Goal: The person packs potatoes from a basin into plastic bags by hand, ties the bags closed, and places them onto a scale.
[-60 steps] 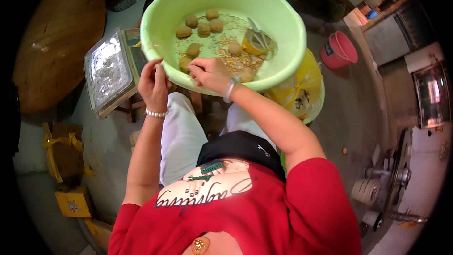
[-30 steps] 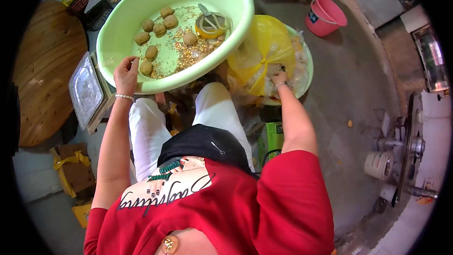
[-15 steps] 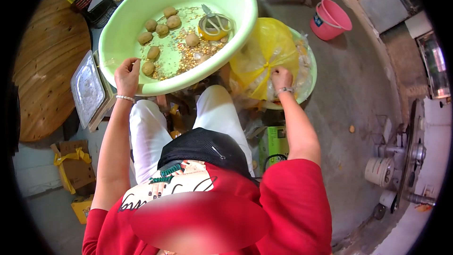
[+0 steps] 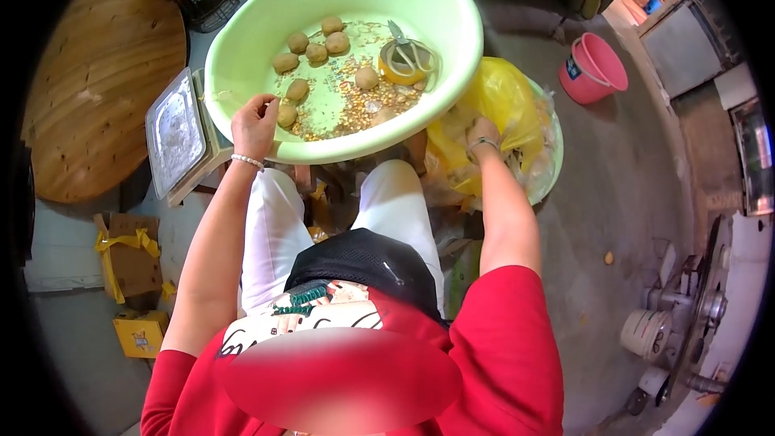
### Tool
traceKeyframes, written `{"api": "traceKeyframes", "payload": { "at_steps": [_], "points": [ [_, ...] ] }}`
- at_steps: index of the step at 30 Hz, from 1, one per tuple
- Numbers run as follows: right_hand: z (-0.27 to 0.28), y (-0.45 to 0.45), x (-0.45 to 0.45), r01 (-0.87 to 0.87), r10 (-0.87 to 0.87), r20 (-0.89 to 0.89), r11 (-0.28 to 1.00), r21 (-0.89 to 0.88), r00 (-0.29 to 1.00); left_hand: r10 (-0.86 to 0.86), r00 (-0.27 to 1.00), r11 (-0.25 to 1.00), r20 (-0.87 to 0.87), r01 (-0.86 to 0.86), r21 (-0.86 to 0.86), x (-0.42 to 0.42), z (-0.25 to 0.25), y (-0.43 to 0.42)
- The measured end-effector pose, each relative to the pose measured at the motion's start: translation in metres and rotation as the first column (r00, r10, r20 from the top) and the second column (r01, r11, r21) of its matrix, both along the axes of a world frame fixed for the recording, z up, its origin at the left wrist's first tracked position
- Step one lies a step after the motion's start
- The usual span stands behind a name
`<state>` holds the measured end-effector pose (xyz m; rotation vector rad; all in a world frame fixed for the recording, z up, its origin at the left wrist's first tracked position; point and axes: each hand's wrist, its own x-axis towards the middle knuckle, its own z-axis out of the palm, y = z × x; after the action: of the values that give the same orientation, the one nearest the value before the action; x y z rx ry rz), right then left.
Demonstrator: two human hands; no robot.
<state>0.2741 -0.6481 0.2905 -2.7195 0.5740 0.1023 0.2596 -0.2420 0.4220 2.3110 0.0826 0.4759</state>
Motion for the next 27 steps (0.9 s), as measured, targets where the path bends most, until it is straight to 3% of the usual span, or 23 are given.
{"api": "traceKeyframes", "payload": {
  "at_steps": [6,9,12,15,18,21,24,27],
  "points": [
    [-0.013,-0.035,0.006,0.024,-0.027,0.005,0.945,0.326,1.000,0.001,1.000,1.000,-0.006,0.000,0.010,-0.001,0.002,0.000],
    [-0.001,-0.020,-0.014,-0.169,0.202,0.364,0.978,-0.120,0.909,-0.014,1.000,1.000,0.003,0.014,0.003,-0.001,0.000,0.001],
    [0.029,0.007,-0.020,-0.336,0.297,0.582,0.941,-0.043,0.757,-0.028,0.999,1.000,0.045,0.028,0.007,0.000,-0.003,0.001],
    [0.001,0.016,0.000,-0.424,0.476,0.193,0.869,-0.255,0.858,-0.033,0.998,0.999,0.054,0.033,0.012,0.000,-0.005,0.002],
    [0.043,0.057,-0.014,-0.394,0.428,0.096,0.884,-0.251,0.899,-0.027,0.999,1.000,0.033,0.027,0.003,0.000,-0.004,0.002],
    [0.010,0.043,-0.009,-0.372,0.374,-0.021,0.913,-0.167,0.927,-0.018,1.000,1.000,0.013,0.018,0.013,-0.002,-0.001,0.002],
    [-0.030,0.017,0.006,-0.600,0.527,-0.314,0.769,-0.219,0.790,-0.021,0.999,0.999,0.027,0.020,0.034,-0.001,0.001,0.001],
    [-0.030,0.010,0.001,-0.499,0.490,-0.099,0.833,-0.238,0.866,-0.011,1.000,0.999,0.026,0.010,0.050,-0.003,0.000,0.002]
  ]
}}
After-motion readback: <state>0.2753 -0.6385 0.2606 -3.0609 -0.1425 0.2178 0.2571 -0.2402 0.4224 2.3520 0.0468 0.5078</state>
